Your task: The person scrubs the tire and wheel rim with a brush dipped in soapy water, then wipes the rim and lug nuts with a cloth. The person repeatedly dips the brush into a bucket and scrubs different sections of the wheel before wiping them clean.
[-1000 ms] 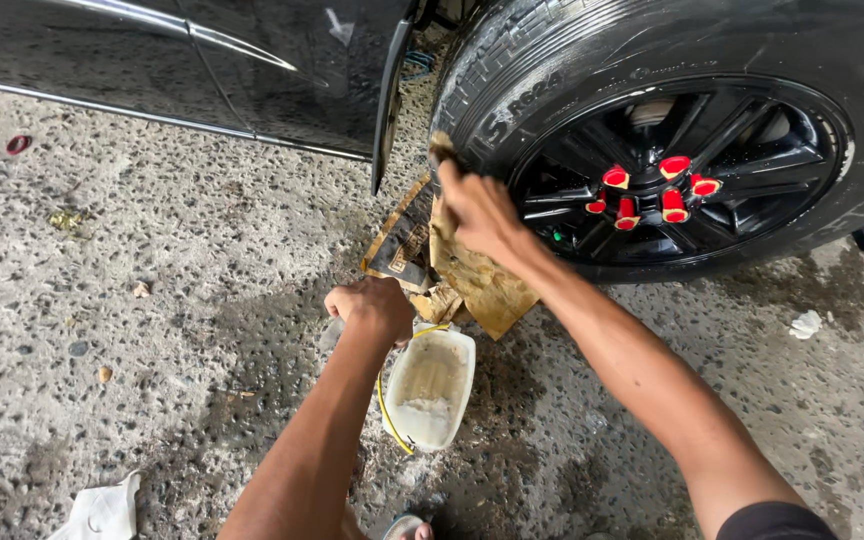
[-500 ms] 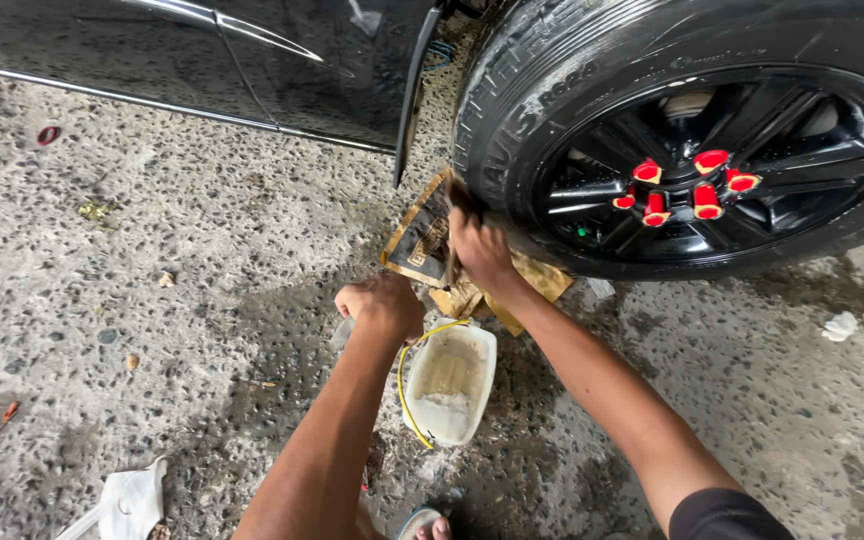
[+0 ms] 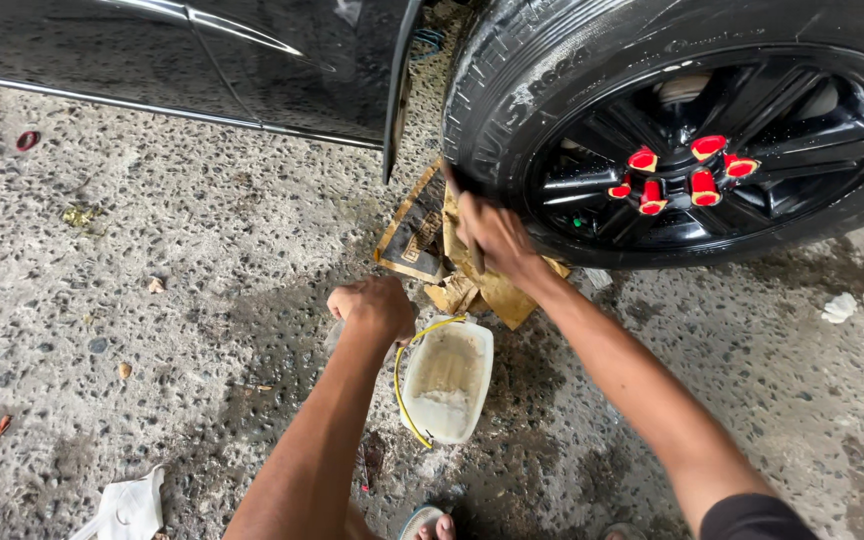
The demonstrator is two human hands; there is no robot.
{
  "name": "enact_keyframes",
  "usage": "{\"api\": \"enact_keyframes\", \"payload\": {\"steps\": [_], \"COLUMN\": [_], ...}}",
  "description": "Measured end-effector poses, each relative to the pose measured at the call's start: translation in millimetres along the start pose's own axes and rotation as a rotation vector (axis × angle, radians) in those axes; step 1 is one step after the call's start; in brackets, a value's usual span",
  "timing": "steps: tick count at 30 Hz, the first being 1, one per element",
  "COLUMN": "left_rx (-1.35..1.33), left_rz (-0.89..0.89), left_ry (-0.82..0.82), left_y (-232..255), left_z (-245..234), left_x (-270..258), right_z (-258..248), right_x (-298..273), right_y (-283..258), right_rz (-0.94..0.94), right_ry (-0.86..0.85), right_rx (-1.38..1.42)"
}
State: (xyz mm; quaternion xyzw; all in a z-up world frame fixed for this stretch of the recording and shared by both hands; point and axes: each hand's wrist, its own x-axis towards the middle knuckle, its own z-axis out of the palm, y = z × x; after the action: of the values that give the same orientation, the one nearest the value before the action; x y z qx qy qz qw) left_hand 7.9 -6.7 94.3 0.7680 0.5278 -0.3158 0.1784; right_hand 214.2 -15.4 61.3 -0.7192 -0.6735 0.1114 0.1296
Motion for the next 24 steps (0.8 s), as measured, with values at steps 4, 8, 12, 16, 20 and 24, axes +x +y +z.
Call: {"api": "enact_keyframes", "payload": {"steps": [4, 8, 12, 16, 20, 24], "left_rx": [0.027, 0.033, 0.049, 0.036, 0.014, -0.018], "left_rz": [-0.001, 0.001, -0.010, 0.011, 0.036, 0.029], "left_ry": [0.008, 0.002, 0.003, 0.015, 0.042, 0.027], "left_y": [6, 2, -2, 0, 1, 5], "left_z": [-3, 3, 9, 1, -9, -15], "left_x": [0, 1, 8, -5, -13, -26], "right_z": [66, 116, 148, 146, 161, 120], "right_x": [18, -15, -68, -119, -122, -68], "right_y": [14, 27, 94, 149, 173, 77], "right_rz": [-0.025, 0.335, 0.587, 0.453, 0.545, 0.524], "right_ry": [0.764, 0.717, 0.390, 0.614, 1.042, 1.500], "right_rx": [0.632, 0.683, 0.569, 0.456, 0.411, 0.568]}}
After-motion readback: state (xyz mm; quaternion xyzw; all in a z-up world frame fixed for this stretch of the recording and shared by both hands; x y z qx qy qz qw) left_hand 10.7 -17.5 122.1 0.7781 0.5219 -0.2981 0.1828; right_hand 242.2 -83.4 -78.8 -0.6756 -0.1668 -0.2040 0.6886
